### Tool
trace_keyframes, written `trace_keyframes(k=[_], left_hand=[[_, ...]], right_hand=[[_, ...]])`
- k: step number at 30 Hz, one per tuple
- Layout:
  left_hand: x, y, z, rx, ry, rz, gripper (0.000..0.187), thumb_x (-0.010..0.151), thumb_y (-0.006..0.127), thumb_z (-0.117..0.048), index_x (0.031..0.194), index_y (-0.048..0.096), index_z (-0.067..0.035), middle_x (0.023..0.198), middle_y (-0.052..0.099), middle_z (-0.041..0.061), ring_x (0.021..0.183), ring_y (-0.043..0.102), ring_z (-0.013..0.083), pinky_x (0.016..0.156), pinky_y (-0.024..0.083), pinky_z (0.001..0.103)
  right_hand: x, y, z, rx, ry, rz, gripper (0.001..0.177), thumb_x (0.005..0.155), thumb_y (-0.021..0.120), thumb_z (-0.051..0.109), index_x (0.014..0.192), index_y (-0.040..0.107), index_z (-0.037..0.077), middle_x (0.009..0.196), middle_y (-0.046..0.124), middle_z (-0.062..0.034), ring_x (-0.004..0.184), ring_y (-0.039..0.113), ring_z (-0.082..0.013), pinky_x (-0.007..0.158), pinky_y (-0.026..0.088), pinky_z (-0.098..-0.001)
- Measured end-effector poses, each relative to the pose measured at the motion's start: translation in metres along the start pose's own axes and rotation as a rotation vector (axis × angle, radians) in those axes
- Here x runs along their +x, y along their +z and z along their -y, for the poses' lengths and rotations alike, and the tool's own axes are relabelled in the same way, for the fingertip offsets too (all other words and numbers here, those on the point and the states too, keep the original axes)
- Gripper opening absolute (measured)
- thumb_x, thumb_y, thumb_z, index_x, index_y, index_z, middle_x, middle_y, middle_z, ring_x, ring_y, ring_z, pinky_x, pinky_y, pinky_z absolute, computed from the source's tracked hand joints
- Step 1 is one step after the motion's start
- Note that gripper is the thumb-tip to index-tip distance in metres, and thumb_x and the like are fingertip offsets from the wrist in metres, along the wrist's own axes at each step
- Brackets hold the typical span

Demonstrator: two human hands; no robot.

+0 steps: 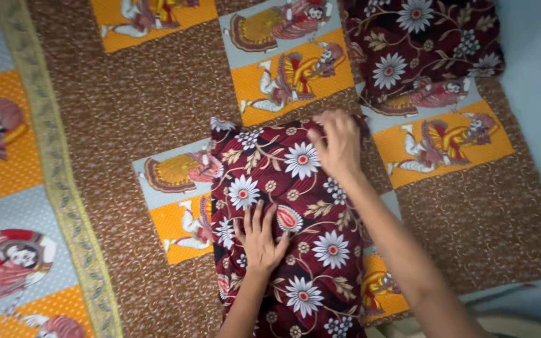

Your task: The person smooths a patterned bedspread by hand, tucks the edges around the mattress, and سپس adjusts floral-patterned pillows and a matching floral blanket.

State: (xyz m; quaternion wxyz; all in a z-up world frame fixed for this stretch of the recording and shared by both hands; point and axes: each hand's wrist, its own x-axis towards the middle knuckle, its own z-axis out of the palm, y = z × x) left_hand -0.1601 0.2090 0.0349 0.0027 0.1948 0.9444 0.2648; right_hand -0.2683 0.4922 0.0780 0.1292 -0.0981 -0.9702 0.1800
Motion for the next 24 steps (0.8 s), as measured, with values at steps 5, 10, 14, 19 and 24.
trace_keyframes(k=[5,10,14,19,24], left_hand=[[0.107,-0.031,-0.015,0.014,-0.072,-0.114,0.068,0.099,0.055,-0.049,0.157,0.044,-0.014,0.168,0.035,0.015,0.158,0.027,0.0389,0.128,0.011,0.057],[0.153,0.012,0.015,0.087,-0.120,0.080,0.086,0.096,0.046,-0.064,0.161,0.031,-0.008,0.169,0.025,0.015,0.154,0.021,0.0396,0.124,0.011,0.059],[0.174,0.031,0.022,0.102,-0.259,0.205,0.091,0.094,0.040,-0.068,0.161,0.023,-0.009,0.170,0.017,0.015,0.155,0.016,0.0383,0.118,0.011,0.064],[0.192,0.018,0.016,0.218,-0.319,0.413,0.093,0.095,0.041,-0.069,0.163,0.022,-0.009,0.169,0.017,0.017,0.155,0.016,0.0396,0.121,0.008,0.066],[0.182,0.021,-0.030,0.058,-0.127,0.177,0.079,0.093,0.043,-0.057,0.163,0.029,-0.023,0.168,0.026,0.008,0.152,0.019,0.0433,0.114,0.003,0.078]], right_hand=[[-0.037,-0.007,0.047,-0.027,-0.011,0.037,0.065,0.104,0.051,0.047,0.152,0.047,0.003,0.157,0.046,-0.0220,0.149,0.035,-0.0426,0.123,0.022,-0.0599],[-0.054,0.051,0.008,-0.156,0.141,0.139,0.084,0.103,0.041,0.059,0.158,0.033,-0.004,0.165,0.029,-0.0269,0.153,0.022,-0.0491,0.122,0.013,-0.0643],[-0.024,0.082,-0.010,-0.183,0.190,0.271,0.089,0.100,0.040,0.063,0.158,0.028,-0.003,0.166,0.023,-0.0260,0.153,0.019,-0.0476,0.121,0.013,-0.0638],[0.007,0.051,-0.020,-0.050,0.277,0.642,0.094,0.095,0.039,0.070,0.159,0.022,0.003,0.167,0.017,-0.0193,0.154,0.013,-0.0440,0.121,0.014,-0.0609],[-0.019,0.043,-0.001,-0.190,0.238,0.384,0.076,0.101,0.038,0.062,0.161,0.029,0.017,0.168,0.021,-0.0191,0.152,0.015,-0.0507,0.119,0.015,-0.0687]])
